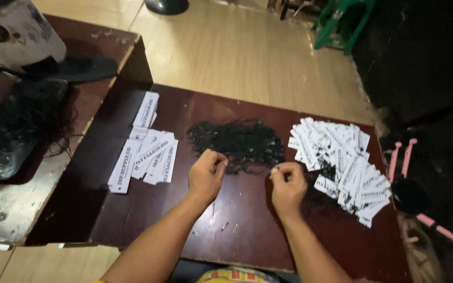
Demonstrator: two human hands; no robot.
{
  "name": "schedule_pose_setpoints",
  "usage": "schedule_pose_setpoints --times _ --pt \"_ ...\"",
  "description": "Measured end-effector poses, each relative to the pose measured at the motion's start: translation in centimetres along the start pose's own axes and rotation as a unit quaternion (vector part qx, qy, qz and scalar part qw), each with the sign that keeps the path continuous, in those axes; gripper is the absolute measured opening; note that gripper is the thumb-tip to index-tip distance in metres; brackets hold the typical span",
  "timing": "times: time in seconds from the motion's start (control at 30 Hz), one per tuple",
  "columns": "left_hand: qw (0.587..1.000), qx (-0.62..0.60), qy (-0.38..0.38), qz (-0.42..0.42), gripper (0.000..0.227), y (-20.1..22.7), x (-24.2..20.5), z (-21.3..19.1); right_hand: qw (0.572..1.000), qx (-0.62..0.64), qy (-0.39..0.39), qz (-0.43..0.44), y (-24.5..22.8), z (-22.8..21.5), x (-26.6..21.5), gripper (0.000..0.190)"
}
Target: Attaching thin black strings to paper brand labels by threading them through pre-punched holes.
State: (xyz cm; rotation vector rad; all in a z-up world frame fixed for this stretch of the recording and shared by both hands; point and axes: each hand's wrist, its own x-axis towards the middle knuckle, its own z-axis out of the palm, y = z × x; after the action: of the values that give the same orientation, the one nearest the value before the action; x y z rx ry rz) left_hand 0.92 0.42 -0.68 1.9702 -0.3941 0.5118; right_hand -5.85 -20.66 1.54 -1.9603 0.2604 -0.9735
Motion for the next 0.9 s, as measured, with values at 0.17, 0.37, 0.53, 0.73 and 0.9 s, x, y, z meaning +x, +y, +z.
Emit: schedule_pose_setpoints --times 0.17,0.37,0.53,0.73,0.9 --pt "1.0 0.002 -0.004 0.001 0.004 0.3 -0.2 -0.1 0.994 0.081 0.028 0.069 -0.7 -0.3 -0.2 0.013" --pt "0.991 0.104 0.003 0.082 0.006 0.9 0.1 -0.4 0.984 0.121 0.071 0.112 0.8 -0.4 0.0 0.014" --pt "0.981 0.156 0.013 0.118 0.007 -0.5 0.5 -0.4 0.975 0.153 0.082 0.136 2.1 -0.1 0.1 0.016" --pt "0.984 0.145 0.004 0.104 0.006 -1.2 0.5 -0.3 0.983 0.127 0.067 0.118 1.3 -0.1 -0.1 0.016" --pt "0.984 0.149 0.007 0.102 0.007 -1.7 0.4 -0.1 0.992 0.085 0.044 0.077 1.3 0.2 0.2 0.016"
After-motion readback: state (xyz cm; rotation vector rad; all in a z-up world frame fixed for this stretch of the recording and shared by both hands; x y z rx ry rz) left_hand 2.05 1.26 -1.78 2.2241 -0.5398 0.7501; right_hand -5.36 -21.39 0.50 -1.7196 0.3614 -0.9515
